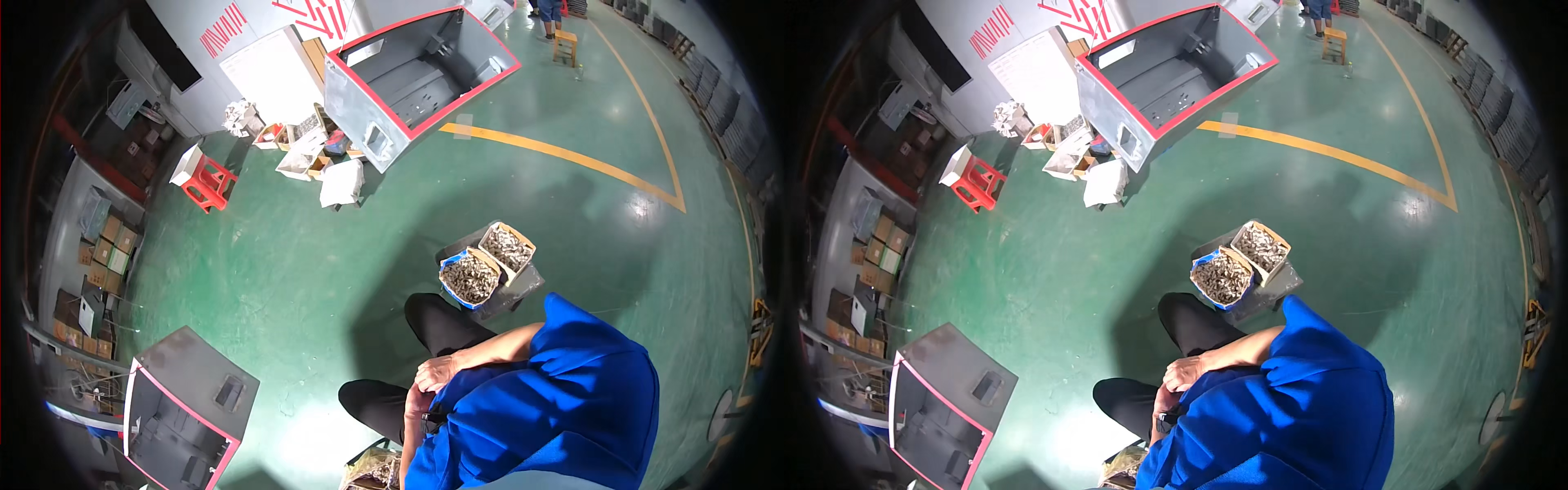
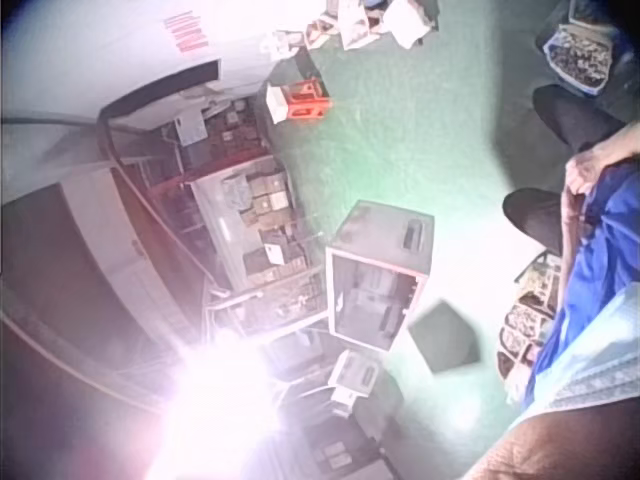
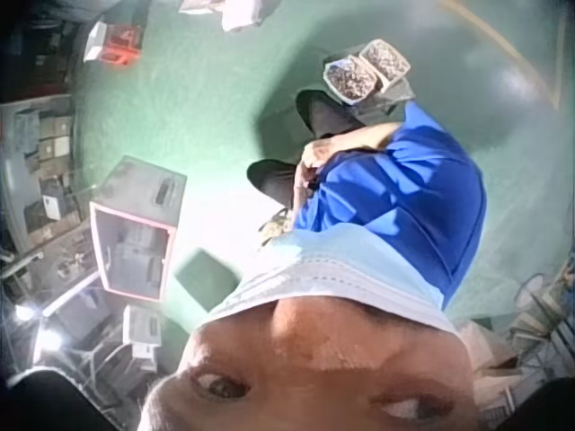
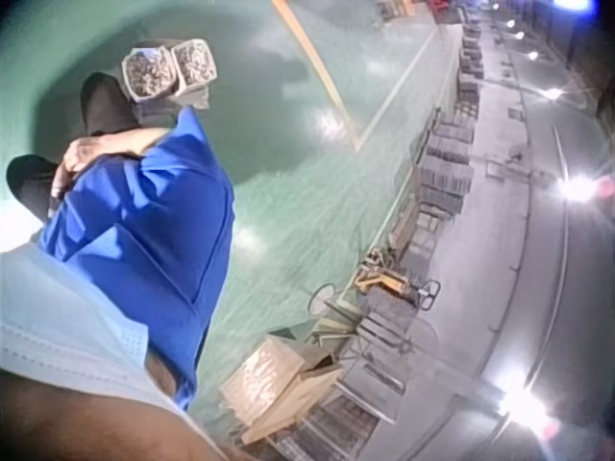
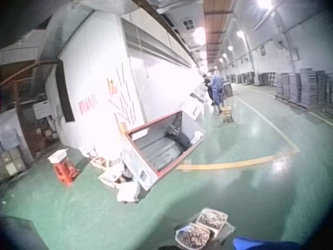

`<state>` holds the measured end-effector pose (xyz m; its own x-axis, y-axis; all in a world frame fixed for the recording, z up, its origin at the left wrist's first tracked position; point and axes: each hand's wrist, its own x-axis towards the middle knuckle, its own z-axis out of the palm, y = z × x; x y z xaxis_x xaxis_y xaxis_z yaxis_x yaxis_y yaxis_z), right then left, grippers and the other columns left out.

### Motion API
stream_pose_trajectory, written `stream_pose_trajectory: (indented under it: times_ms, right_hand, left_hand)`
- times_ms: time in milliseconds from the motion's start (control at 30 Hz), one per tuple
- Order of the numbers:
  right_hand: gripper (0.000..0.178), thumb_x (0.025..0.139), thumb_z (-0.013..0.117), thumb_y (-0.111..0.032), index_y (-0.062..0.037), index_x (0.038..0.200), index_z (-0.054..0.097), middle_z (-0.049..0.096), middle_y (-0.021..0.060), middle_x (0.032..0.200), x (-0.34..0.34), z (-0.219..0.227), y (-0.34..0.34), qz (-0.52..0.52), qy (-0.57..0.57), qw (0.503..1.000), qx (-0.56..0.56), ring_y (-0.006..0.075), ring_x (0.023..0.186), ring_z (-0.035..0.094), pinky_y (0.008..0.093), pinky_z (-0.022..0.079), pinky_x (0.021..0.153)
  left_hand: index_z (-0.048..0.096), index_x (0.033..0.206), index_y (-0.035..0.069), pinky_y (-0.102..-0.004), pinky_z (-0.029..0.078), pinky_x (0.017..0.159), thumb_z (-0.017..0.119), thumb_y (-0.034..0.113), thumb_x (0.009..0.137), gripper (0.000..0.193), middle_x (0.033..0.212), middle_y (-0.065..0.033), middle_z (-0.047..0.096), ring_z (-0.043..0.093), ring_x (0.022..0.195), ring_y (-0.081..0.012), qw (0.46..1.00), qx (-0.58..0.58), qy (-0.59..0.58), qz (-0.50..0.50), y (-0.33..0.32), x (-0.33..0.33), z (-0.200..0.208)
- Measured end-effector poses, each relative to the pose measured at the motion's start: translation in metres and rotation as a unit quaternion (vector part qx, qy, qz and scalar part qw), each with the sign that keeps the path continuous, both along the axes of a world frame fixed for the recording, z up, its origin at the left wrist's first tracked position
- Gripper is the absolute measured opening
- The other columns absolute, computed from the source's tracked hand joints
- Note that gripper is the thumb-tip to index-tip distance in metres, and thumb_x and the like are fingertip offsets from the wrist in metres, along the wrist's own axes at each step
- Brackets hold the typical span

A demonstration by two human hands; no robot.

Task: Assembling small metal pins or fasteners into a large metal enclosure on a factory floor.

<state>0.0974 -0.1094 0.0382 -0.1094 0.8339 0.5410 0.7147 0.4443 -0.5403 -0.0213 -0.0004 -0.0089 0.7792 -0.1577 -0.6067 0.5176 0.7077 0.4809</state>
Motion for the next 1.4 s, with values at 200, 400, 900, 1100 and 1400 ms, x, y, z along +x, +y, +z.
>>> stream_pose_trajectory:
  times_ms: [200, 400, 900, 1100, 1400]
  right_hand:
    - [0.020, 0.069, 0.065, -0.028, -0.0091, 0.073, 0.060, 0.059, 0.0072, 0.077, 0.007, 0.011, 0.000, 0.032, 0.020, 0.996, -0.082, 0.0261, 0.073, 0.060, 0.0393, 0.047, 0.063]
    - [0.013, 0.077, 0.060, -0.019, -0.0071, 0.072, 0.058, 0.058, 0.0073, 0.081, 0.019, 0.049, -0.005, -0.164, 0.068, 0.981, -0.080, 0.0261, 0.078, 0.057, 0.0386, 0.049, 0.069]
    - [0.025, 0.072, 0.060, -0.018, 0.0006, 0.087, 0.067, 0.064, 0.0225, 0.100, 0.000, 0.020, 0.018, 0.017, -0.140, 0.851, -0.506, 0.0339, 0.094, 0.062, 0.0422, 0.050, 0.079]
    - [0.025, 0.078, 0.051, -0.014, 0.0019, 0.087, 0.069, 0.066, 0.0203, 0.095, -0.026, -0.031, 0.022, -0.055, -0.095, 0.784, -0.611, 0.0312, 0.092, 0.065, 0.0421, 0.051, 0.081]
    - [0.012, 0.072, 0.059, -0.013, -0.0065, 0.074, 0.069, 0.068, 0.0107, 0.079, -0.019, -0.004, 0.018, -0.013, -0.251, 0.849, -0.466, 0.0246, 0.084, 0.066, 0.0405, 0.050, 0.076]
  left_hand:
    - [0.058, 0.102, 0.003, -0.0321, 0.050, 0.072, 0.045, 0.020, 0.092, 0.024, 0.089, -0.0072, 0.063, 0.061, 0.079, -0.0177, 1.000, -0.020, -0.019, -0.002, 0.002, -0.007, -0.007]
    - [0.056, 0.090, 0.005, -0.0263, 0.043, 0.063, 0.055, 0.022, 0.087, 0.017, 0.079, -0.0032, 0.058, 0.054, 0.073, -0.0116, 0.994, 0.016, -0.093, 0.054, 0.000, 0.009, 0.075]
    - [0.056, 0.096, -0.002, -0.0364, 0.054, 0.081, 0.048, 0.015, 0.093, 0.019, 0.097, -0.0166, 0.062, 0.062, 0.093, -0.0284, 0.881, -0.148, -0.053, 0.447, 0.043, -0.027, 0.035]
    - [0.056, 0.098, -0.003, -0.0384, 0.053, 0.082, 0.048, 0.015, 0.093, 0.020, 0.100, -0.0178, 0.062, 0.062, 0.093, -0.0291, 0.911, -0.126, -0.057, 0.388, 0.040, -0.025, 0.028]
    - [0.056, 0.099, -0.002, -0.0371, 0.052, 0.083, 0.050, 0.017, 0.093, 0.021, 0.100, -0.0177, 0.062, 0.062, 0.095, -0.0280, 0.922, -0.124, -0.074, 0.360, 0.040, -0.025, 0.020]
